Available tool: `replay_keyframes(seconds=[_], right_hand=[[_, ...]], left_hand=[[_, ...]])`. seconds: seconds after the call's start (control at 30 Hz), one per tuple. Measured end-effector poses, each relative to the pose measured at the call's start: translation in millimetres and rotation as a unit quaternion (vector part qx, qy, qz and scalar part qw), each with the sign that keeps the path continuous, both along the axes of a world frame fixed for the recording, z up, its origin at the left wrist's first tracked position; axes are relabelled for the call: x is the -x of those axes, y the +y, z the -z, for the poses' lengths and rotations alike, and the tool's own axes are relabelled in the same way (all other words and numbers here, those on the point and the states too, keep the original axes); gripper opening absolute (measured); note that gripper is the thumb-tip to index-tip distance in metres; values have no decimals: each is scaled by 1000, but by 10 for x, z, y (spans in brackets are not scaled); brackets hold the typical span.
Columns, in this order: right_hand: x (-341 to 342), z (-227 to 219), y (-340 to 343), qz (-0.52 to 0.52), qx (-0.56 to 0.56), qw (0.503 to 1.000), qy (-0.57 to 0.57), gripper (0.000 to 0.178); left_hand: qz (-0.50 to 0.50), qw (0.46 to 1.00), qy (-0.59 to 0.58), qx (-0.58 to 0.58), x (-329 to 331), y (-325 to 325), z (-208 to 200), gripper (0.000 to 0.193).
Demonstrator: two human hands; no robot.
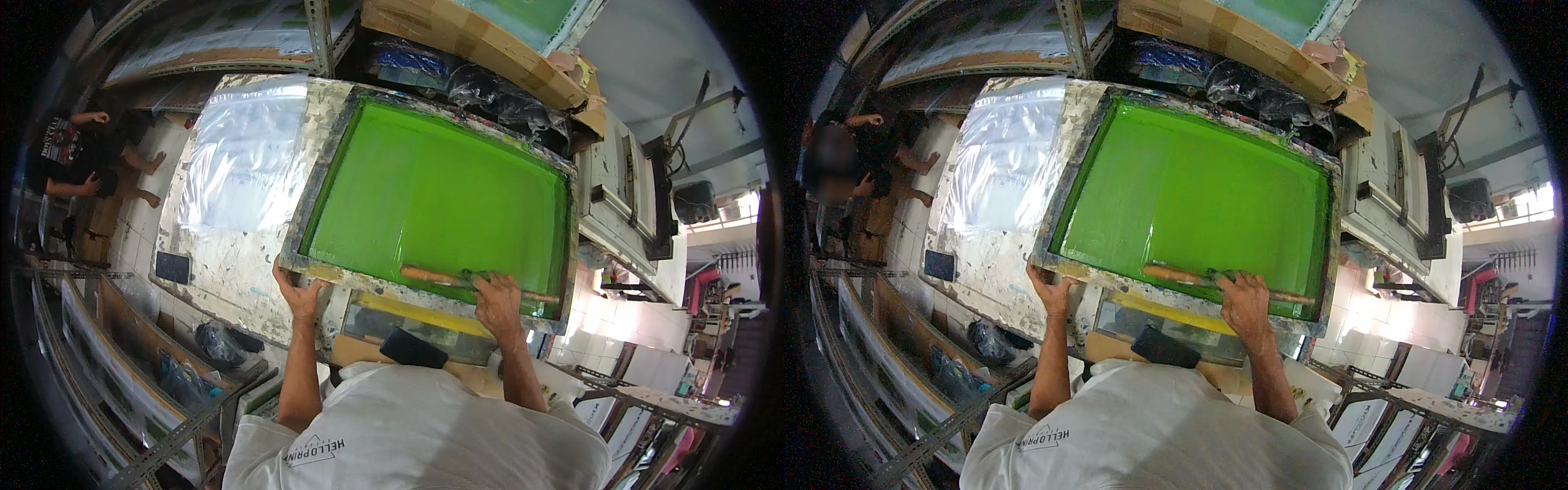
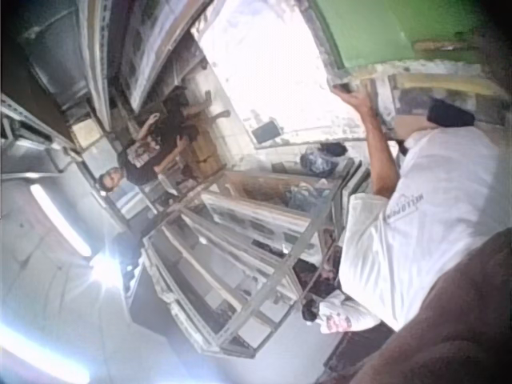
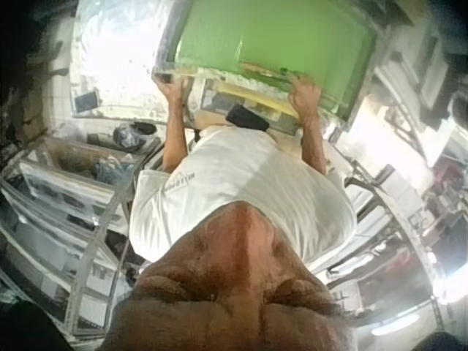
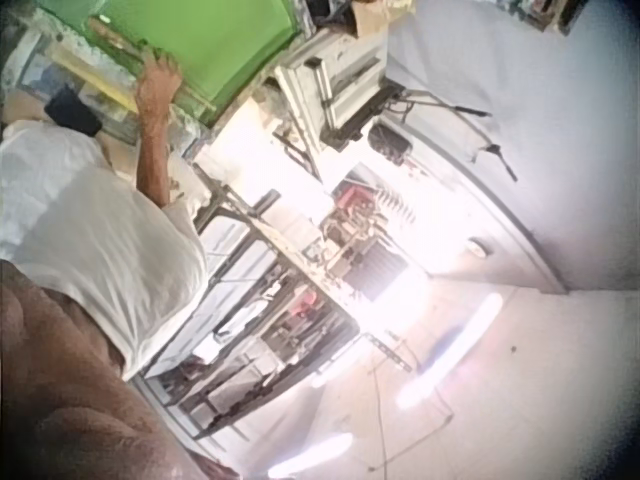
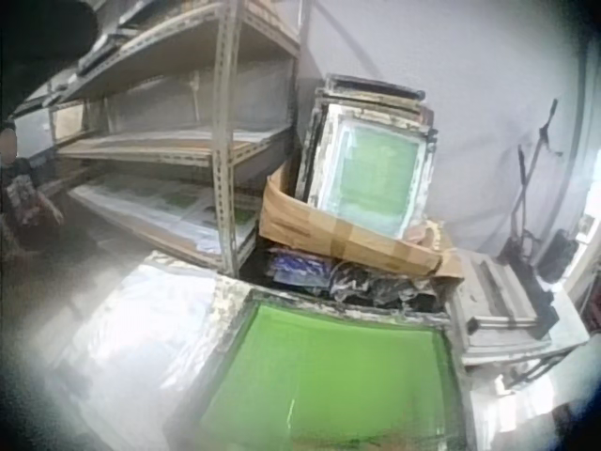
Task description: The person performs screen printing by lowering a screen frame onto plastic bags, applying green ink with a squeegee tool, and lifting the frame while another person assists in replacing the printed bags with new ones.
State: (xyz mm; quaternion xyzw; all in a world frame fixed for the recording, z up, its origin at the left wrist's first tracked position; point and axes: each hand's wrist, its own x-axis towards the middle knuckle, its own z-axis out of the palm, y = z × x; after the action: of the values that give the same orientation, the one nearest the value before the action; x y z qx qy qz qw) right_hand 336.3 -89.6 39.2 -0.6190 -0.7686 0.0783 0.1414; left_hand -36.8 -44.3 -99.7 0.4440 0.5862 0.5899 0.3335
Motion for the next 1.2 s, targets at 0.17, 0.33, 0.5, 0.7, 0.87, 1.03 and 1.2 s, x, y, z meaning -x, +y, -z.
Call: replay_keyframes(seconds=[0.17,0.33,0.5,0.7,0.87,1.03,1.2], right_hand=[[-66,-185,-35,31,28,998,52,34],[-214,101,139,14,130,985,114,42],[-77,498,106,59,134,989,-10,60],[-351,991,678,97,66,993,-19,66],[-757,1244,1553,83,-13,996,5,73],[-1049,1246,2441,79,-56,995,-21,76],[-1240,1265,3045,75,-111,990,-30,75]], left_hand=[[12,999,-36,-22,17,31,7,107],[-13,991,113,-71,-28,68,-191,104],[-25,978,208,-21,76,37,-53,94],[-17,967,253,-25,105,44,-89,86],[-27,971,237,-17,75,63,-102,82],[-31,975,221,-3,48,65,-103,84],[-20,987,159,-28,37,75,-39,87]])
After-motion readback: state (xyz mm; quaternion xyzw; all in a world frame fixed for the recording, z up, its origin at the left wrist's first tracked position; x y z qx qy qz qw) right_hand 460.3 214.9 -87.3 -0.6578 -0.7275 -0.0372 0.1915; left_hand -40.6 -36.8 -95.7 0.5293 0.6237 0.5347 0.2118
